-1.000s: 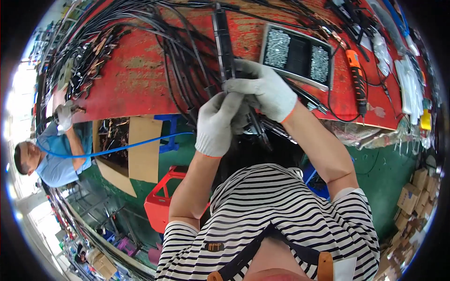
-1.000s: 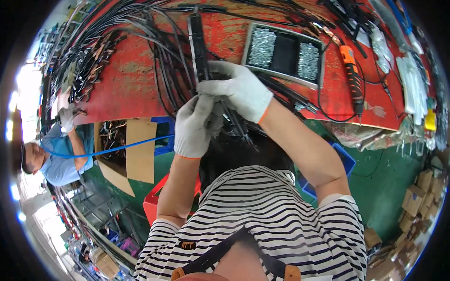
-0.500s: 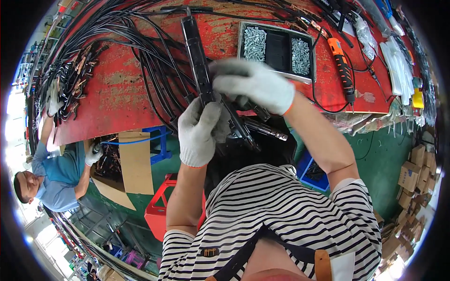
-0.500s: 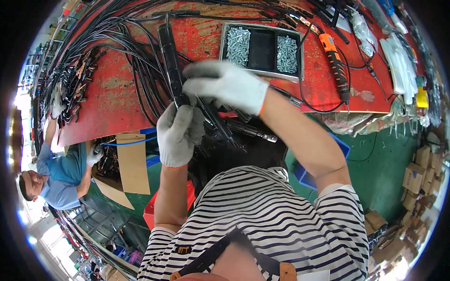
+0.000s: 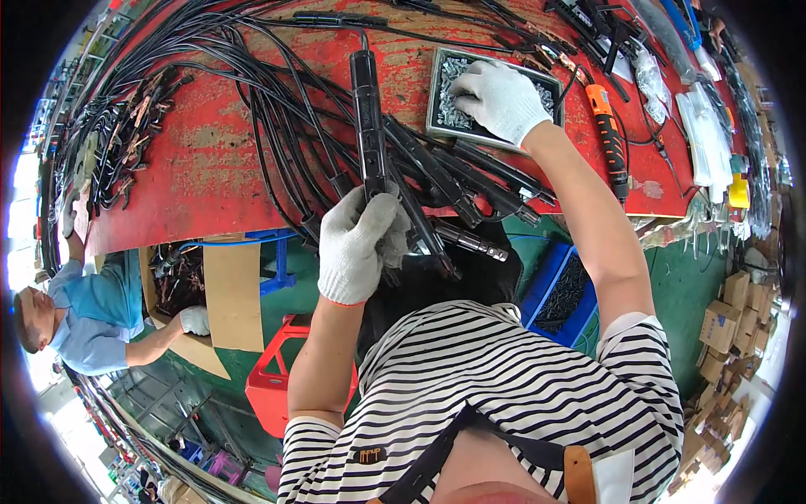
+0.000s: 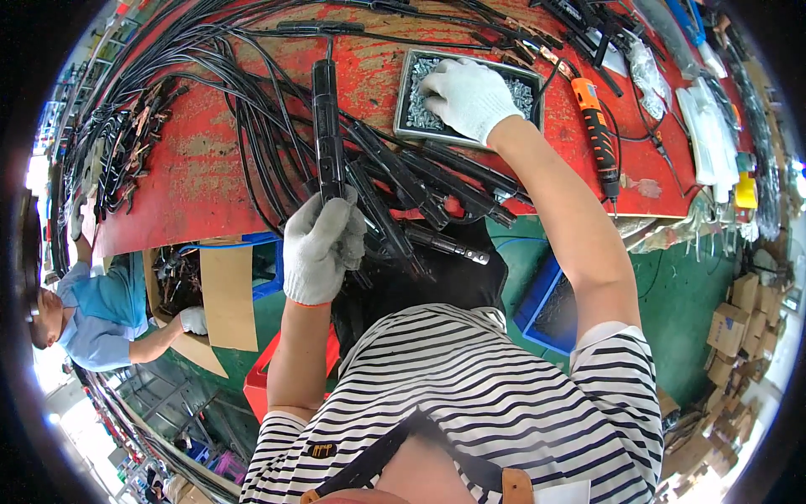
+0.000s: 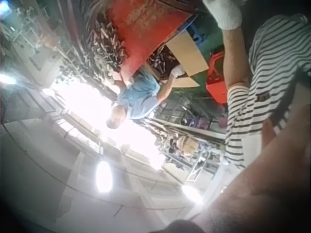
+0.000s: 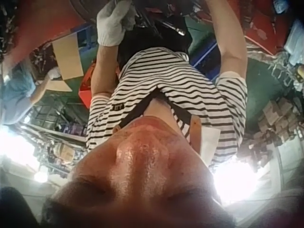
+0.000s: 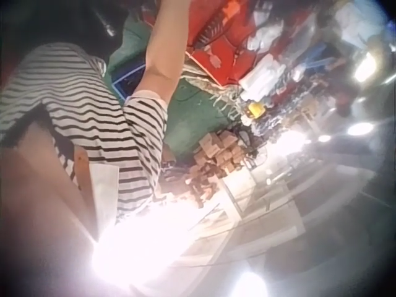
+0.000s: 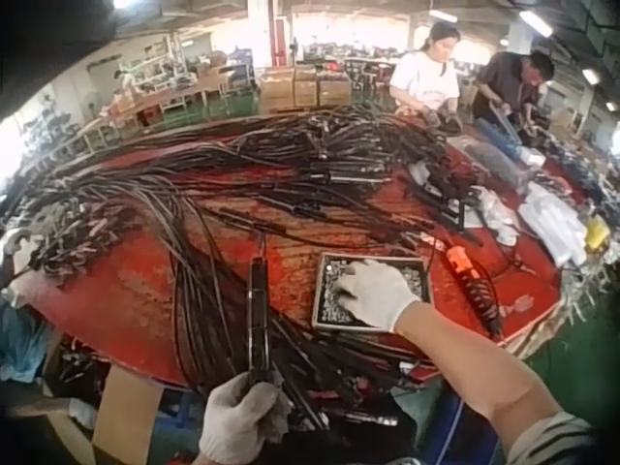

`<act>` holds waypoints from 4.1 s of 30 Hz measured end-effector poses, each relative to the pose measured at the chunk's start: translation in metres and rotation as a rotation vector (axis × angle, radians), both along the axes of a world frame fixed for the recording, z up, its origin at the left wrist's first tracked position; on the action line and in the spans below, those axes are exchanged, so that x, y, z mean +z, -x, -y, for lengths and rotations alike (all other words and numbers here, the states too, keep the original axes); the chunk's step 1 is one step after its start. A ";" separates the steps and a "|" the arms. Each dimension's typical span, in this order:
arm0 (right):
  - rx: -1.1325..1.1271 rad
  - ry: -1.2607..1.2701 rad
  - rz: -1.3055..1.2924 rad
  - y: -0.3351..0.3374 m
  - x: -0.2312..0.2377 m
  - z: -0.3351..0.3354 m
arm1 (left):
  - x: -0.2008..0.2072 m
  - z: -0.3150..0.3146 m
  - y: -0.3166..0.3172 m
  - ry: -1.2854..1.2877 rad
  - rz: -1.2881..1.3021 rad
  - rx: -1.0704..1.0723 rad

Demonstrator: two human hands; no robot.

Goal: The person assembles wire harness components by securing parts of the wire harness to a plastic housing with screws using an electric screwdriver.

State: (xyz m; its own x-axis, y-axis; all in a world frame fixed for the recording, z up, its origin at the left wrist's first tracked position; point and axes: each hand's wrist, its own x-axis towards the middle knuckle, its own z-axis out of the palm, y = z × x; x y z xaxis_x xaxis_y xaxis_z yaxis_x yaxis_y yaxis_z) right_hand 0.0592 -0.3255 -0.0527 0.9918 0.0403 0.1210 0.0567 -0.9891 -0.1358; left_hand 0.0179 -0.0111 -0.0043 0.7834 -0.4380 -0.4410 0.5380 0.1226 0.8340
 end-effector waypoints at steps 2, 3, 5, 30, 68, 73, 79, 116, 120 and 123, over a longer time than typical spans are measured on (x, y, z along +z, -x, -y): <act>0.053 0.003 -0.023 -0.002 0.003 -0.001 | 0.000 -0.002 0.000 0.000 -0.006 0.010; 0.060 0.001 -0.024 -0.001 0.002 0.002 | 0.000 -0.001 -0.001 0.000 -0.013 -0.007; 0.126 -0.024 -0.019 -0.002 0.004 0.003 | -0.001 0.000 -0.002 -0.003 -0.024 -0.008; -0.053 -1.119 -0.266 0.053 0.072 -0.110 | -0.008 0.001 0.006 -0.110 0.097 -0.042; -0.353 0.061 0.085 0.063 -0.005 0.070 | -0.003 0.010 0.014 -0.050 0.003 -0.009; -0.370 -0.006 0.379 0.066 0.001 0.066 | -0.002 0.016 0.011 -0.035 -0.027 -0.027; -0.202 -1.303 0.069 0.082 0.066 -0.030 | -0.001 0.017 0.012 -0.044 -0.012 -0.046; -0.268 -1.334 -0.295 0.065 0.086 -0.094 | -0.007 0.004 0.011 -0.044 0.050 -0.125; -0.509 -0.968 0.438 0.085 0.065 0.017 | 0.000 -0.001 0.008 -0.020 -0.012 -0.098; -0.763 -0.046 0.436 0.120 0.039 0.111 | 0.004 0.001 0.011 -0.042 -0.028 -0.056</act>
State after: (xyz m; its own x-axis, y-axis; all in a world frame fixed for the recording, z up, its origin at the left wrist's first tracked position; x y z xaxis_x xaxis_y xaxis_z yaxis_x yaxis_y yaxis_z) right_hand -0.0607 -0.4368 -0.0139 0.6115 -0.6284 0.4808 -0.5612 -0.7728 -0.2964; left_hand 0.0071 -0.0121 -0.0007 0.7452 -0.4616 -0.4813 0.5663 0.0569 0.8223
